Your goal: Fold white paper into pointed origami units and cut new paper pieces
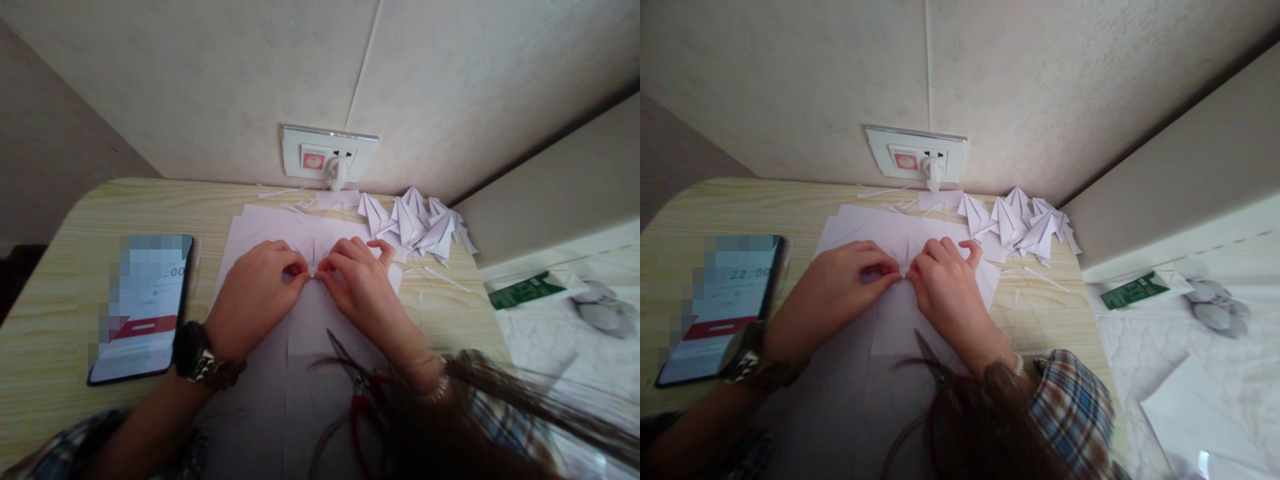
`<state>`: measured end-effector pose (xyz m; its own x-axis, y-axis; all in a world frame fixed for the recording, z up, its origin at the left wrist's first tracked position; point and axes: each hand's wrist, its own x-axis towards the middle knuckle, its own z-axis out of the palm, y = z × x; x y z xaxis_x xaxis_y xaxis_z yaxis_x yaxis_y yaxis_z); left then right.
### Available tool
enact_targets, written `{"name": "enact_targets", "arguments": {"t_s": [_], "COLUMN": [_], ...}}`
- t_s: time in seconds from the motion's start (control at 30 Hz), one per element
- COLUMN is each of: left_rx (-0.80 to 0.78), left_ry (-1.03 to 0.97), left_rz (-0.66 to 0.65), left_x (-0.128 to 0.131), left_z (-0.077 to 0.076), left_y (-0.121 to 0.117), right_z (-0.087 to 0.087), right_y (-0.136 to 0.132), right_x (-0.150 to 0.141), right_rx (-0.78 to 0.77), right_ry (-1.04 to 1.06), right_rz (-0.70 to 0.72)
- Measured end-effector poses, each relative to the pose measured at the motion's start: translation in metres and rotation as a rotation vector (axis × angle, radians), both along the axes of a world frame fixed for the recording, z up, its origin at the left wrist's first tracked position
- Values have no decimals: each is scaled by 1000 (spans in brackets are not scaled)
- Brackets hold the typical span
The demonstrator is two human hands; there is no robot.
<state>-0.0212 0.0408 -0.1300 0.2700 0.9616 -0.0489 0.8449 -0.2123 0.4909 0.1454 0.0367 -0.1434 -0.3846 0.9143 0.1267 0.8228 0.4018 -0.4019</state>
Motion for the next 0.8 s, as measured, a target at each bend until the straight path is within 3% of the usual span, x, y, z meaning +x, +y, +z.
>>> {"name": "enact_targets", "arguments": {"t_s": [0.33,0.67,0.8], "left_rx": [-292,-261,-227], "left_ry": [145,170,110], "left_rz": [118,219,202], "left_x": [7,8,6], "left_z": [23,18,13], "left_y": [19,13,9], "right_z": [10,3,2], "right_y": [4,-3,-7], "right_x": [-7,-7,-8], "right_rx": [-169,-100,-70], "right_ry": [30,23,26], "right_rz": [-137,-274,-295]}}
